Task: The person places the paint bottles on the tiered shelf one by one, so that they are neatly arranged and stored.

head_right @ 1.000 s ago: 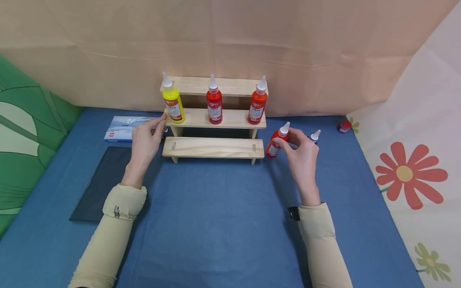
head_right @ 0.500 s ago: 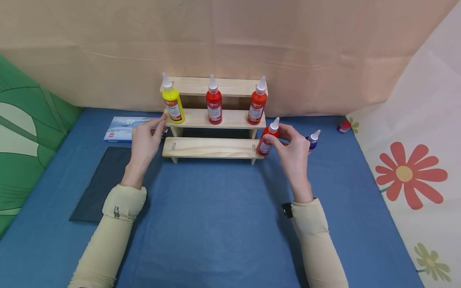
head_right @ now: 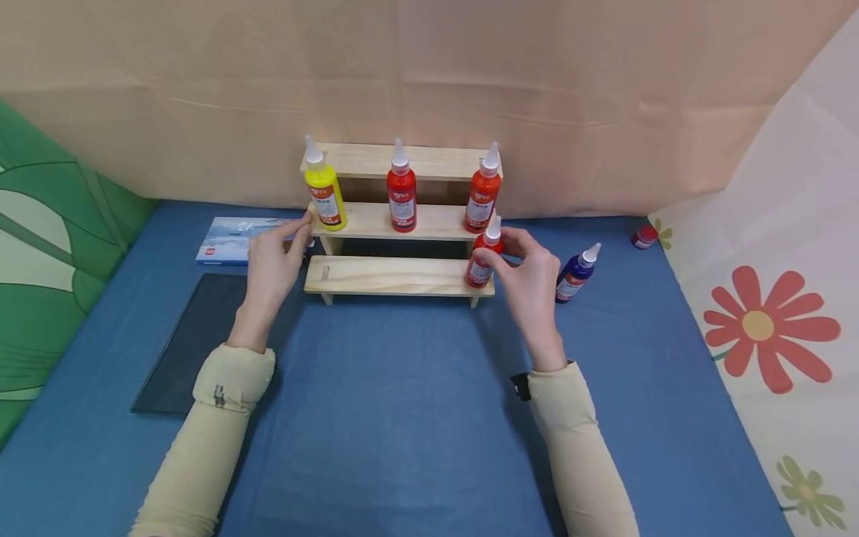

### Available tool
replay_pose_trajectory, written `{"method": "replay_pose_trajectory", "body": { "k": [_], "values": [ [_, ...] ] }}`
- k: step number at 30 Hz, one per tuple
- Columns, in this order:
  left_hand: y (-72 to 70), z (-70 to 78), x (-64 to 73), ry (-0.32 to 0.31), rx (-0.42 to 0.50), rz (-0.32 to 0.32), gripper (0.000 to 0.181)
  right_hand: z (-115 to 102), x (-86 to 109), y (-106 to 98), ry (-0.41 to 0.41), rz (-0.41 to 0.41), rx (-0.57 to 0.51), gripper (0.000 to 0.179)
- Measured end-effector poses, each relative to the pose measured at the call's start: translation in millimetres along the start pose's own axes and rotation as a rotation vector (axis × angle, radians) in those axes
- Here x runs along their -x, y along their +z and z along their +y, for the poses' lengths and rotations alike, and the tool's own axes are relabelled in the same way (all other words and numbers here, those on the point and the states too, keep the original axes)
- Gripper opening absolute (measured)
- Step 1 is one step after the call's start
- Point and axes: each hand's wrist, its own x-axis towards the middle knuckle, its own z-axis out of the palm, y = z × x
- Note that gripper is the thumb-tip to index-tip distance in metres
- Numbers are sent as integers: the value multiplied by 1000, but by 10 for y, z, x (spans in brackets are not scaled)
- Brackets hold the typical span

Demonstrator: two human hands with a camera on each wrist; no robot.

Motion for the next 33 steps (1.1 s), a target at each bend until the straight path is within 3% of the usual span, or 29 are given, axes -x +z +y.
{"method": "replay_pose_trajectory", "body": {
  "k": [20,33],
  "values": [
    [-1,-3,5,-3,-3,-3,32,-7,16,41,-19,-23,-3,50],
    [0,-3,-2,20,-9,21,30,-39,25,-105,-33,0,-43,46]
  ]
}}
